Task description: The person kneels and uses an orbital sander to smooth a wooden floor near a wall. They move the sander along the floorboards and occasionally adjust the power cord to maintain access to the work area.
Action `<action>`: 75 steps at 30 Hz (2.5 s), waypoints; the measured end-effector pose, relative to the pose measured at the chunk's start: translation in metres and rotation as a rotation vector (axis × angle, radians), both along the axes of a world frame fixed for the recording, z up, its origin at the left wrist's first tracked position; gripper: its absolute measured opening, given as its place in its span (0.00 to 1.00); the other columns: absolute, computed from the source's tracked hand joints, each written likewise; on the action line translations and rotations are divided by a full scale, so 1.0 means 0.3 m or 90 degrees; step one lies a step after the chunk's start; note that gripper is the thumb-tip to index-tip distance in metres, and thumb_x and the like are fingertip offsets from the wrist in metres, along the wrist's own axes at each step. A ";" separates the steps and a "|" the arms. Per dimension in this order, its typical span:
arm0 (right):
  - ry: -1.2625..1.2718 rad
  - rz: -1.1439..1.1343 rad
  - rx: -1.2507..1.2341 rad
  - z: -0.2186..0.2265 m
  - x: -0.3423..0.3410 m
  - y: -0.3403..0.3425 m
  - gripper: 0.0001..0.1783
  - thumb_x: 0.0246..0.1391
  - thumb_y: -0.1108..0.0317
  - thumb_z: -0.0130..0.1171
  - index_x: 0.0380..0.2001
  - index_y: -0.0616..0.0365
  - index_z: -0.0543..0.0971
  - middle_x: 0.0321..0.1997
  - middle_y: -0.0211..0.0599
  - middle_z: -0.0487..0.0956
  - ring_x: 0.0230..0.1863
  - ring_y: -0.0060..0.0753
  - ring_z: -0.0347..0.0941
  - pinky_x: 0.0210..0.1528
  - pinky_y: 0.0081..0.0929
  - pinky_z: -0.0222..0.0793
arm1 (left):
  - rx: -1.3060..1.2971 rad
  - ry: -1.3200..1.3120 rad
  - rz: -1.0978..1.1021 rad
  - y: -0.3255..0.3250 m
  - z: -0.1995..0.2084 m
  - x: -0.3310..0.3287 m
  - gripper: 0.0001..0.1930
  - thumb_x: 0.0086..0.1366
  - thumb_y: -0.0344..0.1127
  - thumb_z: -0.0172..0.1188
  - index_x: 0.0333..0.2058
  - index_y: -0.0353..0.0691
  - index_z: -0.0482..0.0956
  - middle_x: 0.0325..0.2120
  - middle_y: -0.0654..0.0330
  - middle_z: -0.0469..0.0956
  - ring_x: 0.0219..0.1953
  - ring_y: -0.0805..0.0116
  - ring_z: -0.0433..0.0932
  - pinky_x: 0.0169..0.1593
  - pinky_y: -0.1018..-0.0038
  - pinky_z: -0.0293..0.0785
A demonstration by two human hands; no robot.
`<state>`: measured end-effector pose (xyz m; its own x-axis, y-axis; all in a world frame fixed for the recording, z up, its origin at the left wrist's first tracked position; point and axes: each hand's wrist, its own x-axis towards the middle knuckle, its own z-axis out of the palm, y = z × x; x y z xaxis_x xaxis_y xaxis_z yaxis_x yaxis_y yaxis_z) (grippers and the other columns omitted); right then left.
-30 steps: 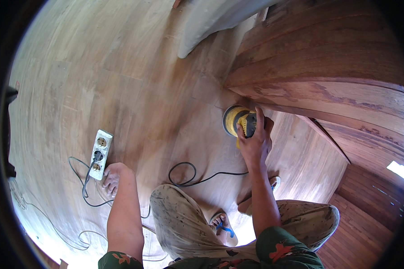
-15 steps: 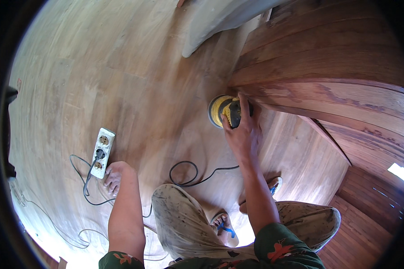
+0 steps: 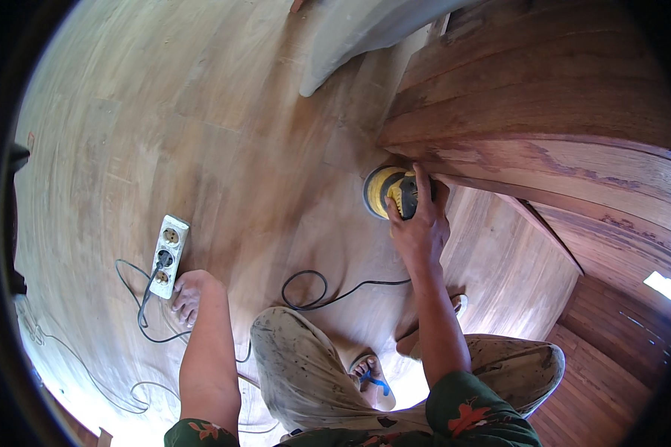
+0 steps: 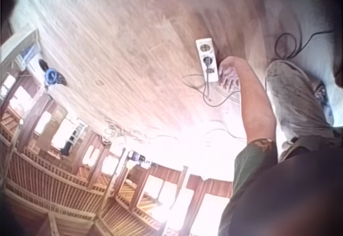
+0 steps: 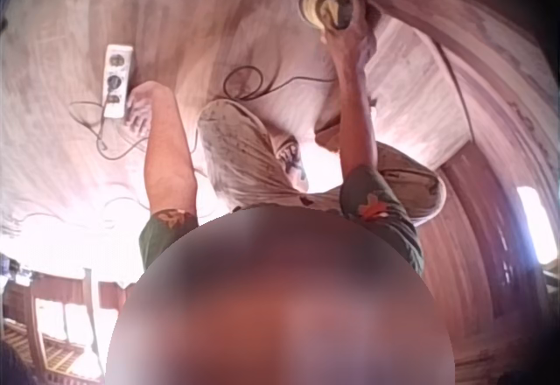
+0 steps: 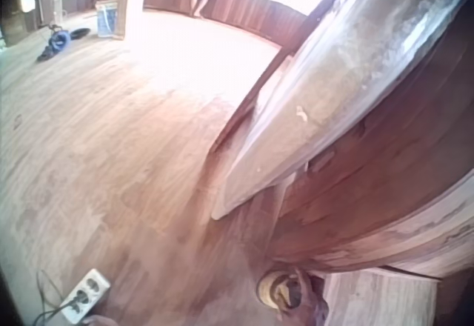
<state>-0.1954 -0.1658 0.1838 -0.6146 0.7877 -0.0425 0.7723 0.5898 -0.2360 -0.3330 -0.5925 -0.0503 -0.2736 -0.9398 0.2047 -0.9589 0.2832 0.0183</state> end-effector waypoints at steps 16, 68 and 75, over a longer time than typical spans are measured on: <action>-0.025 -0.058 -0.004 -0.016 0.149 0.076 0.53 0.53 0.62 0.83 0.79 0.33 0.67 0.68 0.48 0.74 0.68 0.57 0.79 0.66 0.52 0.83 | 0.002 -0.068 -0.018 0.006 0.017 -0.019 0.40 0.80 0.51 0.39 0.78 0.23 0.56 0.79 0.22 0.49 0.82 0.21 0.44 0.82 0.32 0.40; 0.014 -0.017 -0.011 -0.024 0.246 0.068 0.49 0.55 0.62 0.80 0.78 0.36 0.67 0.64 0.49 0.75 0.60 0.58 0.82 0.57 0.53 0.84 | -0.009 -0.096 -0.026 0.062 0.085 -0.074 0.40 0.78 0.49 0.41 0.77 0.19 0.57 0.77 0.22 0.56 0.79 0.14 0.51 0.80 0.33 0.48; 0.067 0.066 -0.012 -0.041 0.136 0.016 0.48 0.54 0.61 0.80 0.77 0.36 0.70 0.64 0.49 0.75 0.58 0.59 0.83 0.56 0.53 0.83 | 0.003 -0.080 -0.083 0.077 0.124 -0.093 0.35 0.80 0.41 0.41 0.74 0.14 0.57 0.76 0.18 0.53 0.77 0.10 0.52 0.79 0.30 0.50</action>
<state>-0.1545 -0.1609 0.1713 -0.6941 0.7197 0.0123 0.6783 0.6597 -0.3237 -0.3610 -0.5695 -0.0131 -0.4157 -0.8959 0.1566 -0.9092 0.4049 -0.0970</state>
